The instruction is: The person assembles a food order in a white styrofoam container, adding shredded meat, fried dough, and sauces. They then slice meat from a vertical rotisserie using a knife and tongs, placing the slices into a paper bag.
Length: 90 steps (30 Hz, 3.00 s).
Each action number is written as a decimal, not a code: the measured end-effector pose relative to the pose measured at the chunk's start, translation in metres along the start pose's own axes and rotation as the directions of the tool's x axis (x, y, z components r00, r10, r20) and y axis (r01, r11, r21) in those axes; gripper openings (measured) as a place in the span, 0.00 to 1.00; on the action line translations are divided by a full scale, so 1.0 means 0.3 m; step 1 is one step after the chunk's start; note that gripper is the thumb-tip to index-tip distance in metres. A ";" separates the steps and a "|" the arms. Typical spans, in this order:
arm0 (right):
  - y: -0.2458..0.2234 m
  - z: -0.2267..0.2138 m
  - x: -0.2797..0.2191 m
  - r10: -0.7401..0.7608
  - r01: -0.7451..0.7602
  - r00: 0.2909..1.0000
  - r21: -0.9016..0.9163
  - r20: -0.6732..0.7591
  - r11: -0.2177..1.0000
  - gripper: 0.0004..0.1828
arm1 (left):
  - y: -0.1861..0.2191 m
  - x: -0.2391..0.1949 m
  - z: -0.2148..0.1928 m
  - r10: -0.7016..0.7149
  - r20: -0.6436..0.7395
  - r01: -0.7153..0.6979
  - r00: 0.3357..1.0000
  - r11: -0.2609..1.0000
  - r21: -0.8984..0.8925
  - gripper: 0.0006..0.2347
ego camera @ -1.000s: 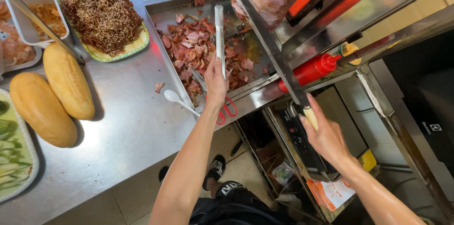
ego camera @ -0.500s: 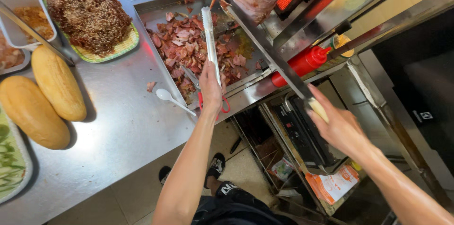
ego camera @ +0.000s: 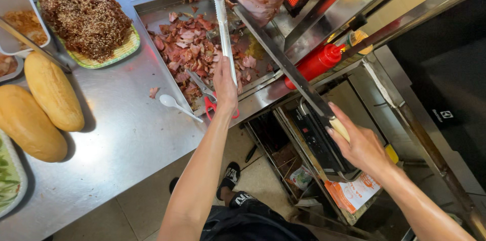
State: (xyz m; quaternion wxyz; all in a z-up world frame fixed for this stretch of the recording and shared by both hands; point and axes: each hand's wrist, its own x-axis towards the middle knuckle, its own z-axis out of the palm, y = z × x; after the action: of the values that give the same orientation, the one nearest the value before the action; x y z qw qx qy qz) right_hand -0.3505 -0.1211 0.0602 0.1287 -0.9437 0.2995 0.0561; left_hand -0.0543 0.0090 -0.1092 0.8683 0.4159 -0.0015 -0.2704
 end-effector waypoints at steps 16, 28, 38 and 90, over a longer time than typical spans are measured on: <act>-0.046 0.070 -0.094 -0.107 0.122 0.979 0.078 -0.174 0.990 0.36 | 0.140 -0.142 -0.138 0.335 -0.116 -0.162 0.935 0.695 0.701 0.20; -0.381 0.033 0.164 -0.064 0.239 0.873 0.310 -0.483 0.920 0.36 | 0.286 0.107 0.108 0.491 0.001 -0.405 0.871 0.718 0.566 0.24; -0.399 0.102 0.246 -0.054 0.226 0.863 0.287 -0.503 0.931 0.37 | 0.292 0.242 0.170 0.331 0.124 -0.350 0.935 0.822 0.450 0.24; -0.371 0.365 0.450 -0.138 0.272 0.912 0.317 -0.386 0.909 0.39 | -0.007 0.225 -0.040 0.494 0.127 -0.499 0.860 0.766 0.405 0.23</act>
State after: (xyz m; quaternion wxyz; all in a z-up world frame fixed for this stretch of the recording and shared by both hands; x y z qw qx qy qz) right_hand -0.1791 -0.0775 -0.0462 0.2503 -0.9243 0.2203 -0.1857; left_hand 0.0051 -0.0153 -0.1336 0.7969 0.5774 -0.1755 -0.0271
